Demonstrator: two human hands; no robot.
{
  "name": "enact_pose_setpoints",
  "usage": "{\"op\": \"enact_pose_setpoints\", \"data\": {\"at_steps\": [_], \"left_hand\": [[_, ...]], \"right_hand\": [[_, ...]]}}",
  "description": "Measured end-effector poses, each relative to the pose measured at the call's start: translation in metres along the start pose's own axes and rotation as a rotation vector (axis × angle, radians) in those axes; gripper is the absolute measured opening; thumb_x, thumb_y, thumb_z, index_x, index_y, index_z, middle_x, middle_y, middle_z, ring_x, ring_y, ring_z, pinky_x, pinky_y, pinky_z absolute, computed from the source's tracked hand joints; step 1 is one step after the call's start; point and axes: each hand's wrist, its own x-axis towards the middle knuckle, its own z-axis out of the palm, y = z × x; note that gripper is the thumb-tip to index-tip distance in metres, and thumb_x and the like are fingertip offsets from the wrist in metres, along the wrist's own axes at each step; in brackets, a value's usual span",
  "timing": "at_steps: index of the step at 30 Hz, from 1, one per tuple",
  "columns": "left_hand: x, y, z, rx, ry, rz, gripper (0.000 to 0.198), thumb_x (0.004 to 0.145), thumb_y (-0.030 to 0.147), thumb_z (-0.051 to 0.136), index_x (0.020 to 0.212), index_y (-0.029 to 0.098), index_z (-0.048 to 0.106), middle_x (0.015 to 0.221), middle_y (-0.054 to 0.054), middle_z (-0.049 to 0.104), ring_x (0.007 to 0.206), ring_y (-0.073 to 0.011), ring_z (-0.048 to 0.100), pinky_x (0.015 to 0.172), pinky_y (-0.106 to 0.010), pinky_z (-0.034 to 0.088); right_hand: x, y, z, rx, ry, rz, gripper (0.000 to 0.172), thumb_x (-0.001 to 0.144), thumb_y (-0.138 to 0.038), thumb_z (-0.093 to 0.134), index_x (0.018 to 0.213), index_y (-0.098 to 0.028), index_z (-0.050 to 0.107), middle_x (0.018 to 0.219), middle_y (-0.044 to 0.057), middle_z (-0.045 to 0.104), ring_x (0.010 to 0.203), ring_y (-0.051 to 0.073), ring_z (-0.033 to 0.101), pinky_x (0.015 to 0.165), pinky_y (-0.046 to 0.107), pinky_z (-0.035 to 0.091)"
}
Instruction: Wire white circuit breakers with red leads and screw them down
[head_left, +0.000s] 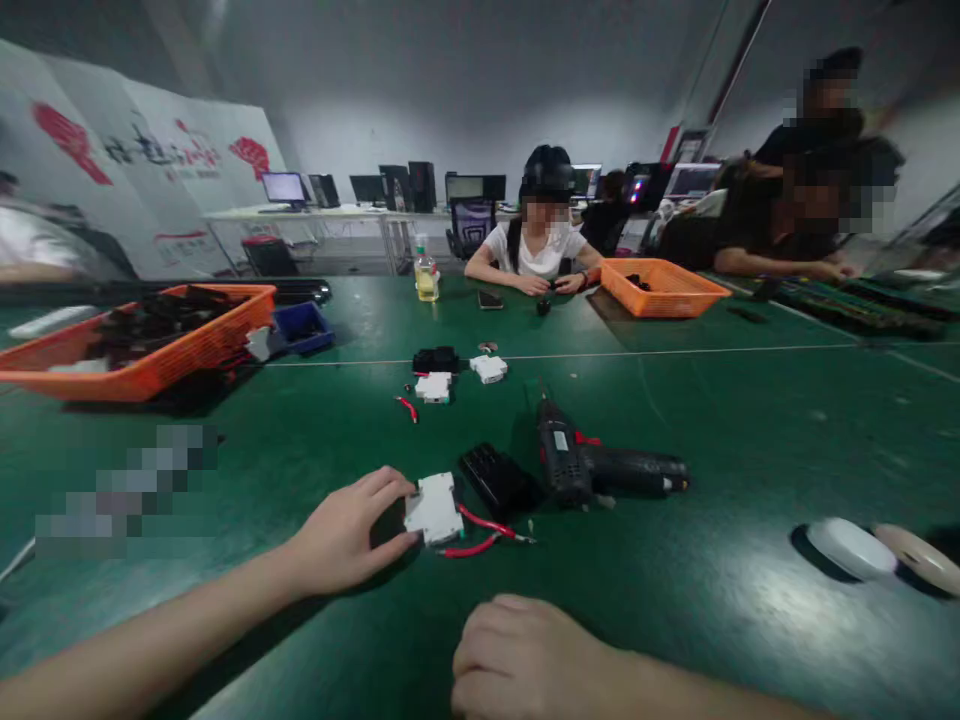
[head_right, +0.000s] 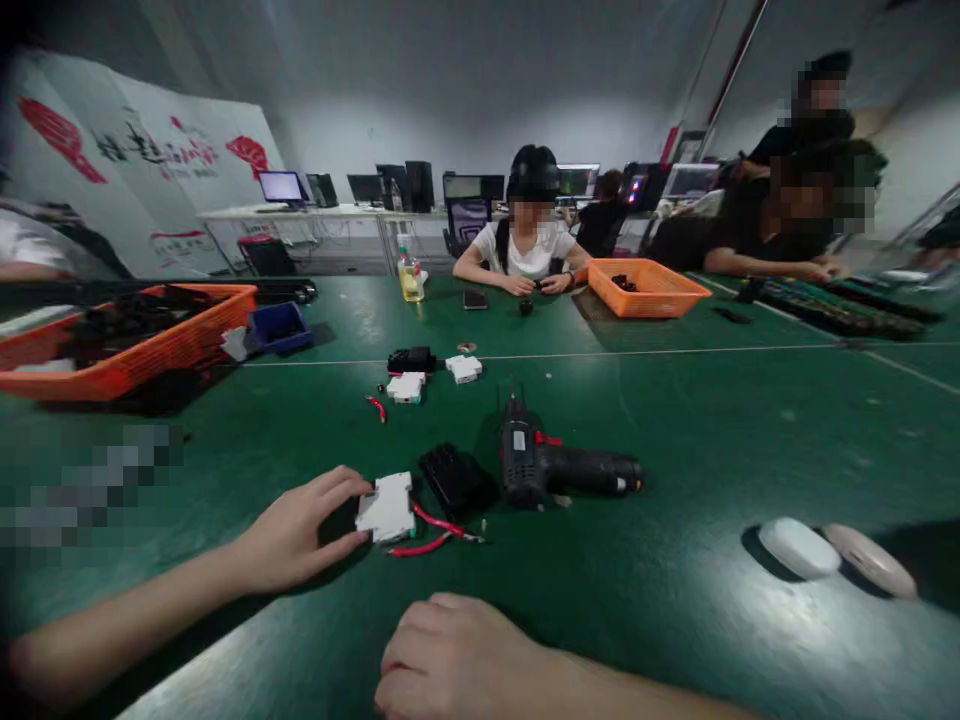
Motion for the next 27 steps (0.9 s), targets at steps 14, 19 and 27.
{"op": "enact_pose_setpoints", "data": {"at_steps": [14,19,27], "left_hand": [[-0.005,-0.003,-0.010,-0.252,0.313,-0.049,0.030,0.090,0.034,0.059,0.113,0.019,0.049,0.110,-0.008,0.053,0.100,-0.0193,0.053,0.087,-0.033,0.049],[-0.006,-0.002,-0.010,-0.267,0.281,-0.025,0.034,0.090,0.035,0.059,0.119,0.019,0.049,0.114,-0.009,0.054,0.103,-0.0199,0.054,0.089,-0.034,0.050],[-0.005,-0.005,-0.011,-0.283,0.202,0.046,0.041,0.095,0.033,0.053,0.134,0.021,0.046,0.129,-0.012,0.052,0.116,-0.0220,0.055,0.100,-0.037,0.049]], "right_hand": [[0.014,-0.009,-0.014,0.099,-0.056,0.174,0.016,0.079,-0.008,0.055,0.088,-0.018,0.064,0.085,0.004,0.068,0.078,0.015,0.060,0.067,0.026,0.047],[0.014,-0.007,-0.014,0.112,-0.071,0.179,0.017,0.080,-0.008,0.055,0.090,-0.018,0.064,0.086,0.004,0.068,0.080,0.015,0.060,0.070,0.026,0.049],[0.018,-0.012,-0.021,0.148,-0.143,0.252,0.011,0.081,-0.011,0.057,0.086,-0.018,0.064,0.088,0.004,0.067,0.082,0.015,0.059,0.072,0.027,0.050]]}}
